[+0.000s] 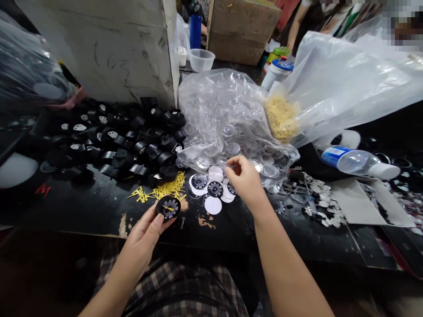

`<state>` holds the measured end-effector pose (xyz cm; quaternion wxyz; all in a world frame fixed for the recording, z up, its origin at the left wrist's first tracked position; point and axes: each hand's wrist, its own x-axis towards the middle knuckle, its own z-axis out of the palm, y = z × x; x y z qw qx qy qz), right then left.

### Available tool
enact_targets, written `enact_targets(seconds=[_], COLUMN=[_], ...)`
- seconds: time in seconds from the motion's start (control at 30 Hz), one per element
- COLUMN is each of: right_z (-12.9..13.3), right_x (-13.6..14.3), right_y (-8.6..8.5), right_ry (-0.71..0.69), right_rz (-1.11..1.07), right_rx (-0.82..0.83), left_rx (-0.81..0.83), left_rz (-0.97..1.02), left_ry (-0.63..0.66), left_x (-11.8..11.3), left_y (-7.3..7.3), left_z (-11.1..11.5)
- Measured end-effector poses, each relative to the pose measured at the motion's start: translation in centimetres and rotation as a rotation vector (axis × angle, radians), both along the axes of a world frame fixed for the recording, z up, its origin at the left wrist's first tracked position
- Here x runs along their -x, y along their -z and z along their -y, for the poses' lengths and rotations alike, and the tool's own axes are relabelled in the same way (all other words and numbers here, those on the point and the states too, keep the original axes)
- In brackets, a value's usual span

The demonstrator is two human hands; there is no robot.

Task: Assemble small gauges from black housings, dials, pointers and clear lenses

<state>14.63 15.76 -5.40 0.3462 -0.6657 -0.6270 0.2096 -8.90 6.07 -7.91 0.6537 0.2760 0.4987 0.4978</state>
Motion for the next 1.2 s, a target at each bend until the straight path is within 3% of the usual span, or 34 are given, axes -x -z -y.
enact_targets(seconds=[0.13,0.23,0.33,0.5,0.7,0.8,0.9,0.97,1.07,1.13,1.2], right_z=[3.2,4.8,6.0,7.3,6.8,6.4,6.5,6.7,6.8,6.8,6.9], right_x=[3.3,5.9,7.8,9.3,10.1,10.9,11.6,11.5,10.8,10.4,10.5], right_y=[-1.0,-1.2,-1.2,-1.4,-1.8,-1.5,-1.1,-1.0,-0.8,-0.6,-0.5], right_ry=[-0.095,-0.153,-0.229,-0.364,-0.370,-0.342,-0.362,-0.455,-0.597,-0.567,-0.520], right_rz=[-0.634,-0.754,-0.588,-0.111,-0.016,0.122,0.107,0.020,-0.137,-0.183,-0.179], right_rx=[0.184,0.333,0.304,-0.008,0.042,-0.051,-0.092,-0.003,0.163,0.212,0.240], left_rx=[0.115,0.148,0.147,0.009,-0.160,-0.201,-0.177,-0.127,-0.005,0.093,0.099], left_rz=[0.240,0.356,0.408,0.296,0.057,0.004,-0.045,-0.098,-0.297,-0.523,-0.885], left_ry=[0.014,0.053,0.054,0.055,0.137,0.174,0.192,0.213,0.190,0.094,-0.066], left_x=[-0.5,-0.5,-0.5,-0.4,-0.3,-0.7,-0.2,1.4,6.0,9.8,13.0], left_y=[-0.7,-1.0,-1.0,-0.5,-0.5,-0.9,-1.2,-1.0,0.5,1.9,2.9], left_z=[-0.4,-0.5,-0.4,-0.1,0.6,0.8,0.9,1.7,4.6,7.1,9.1])
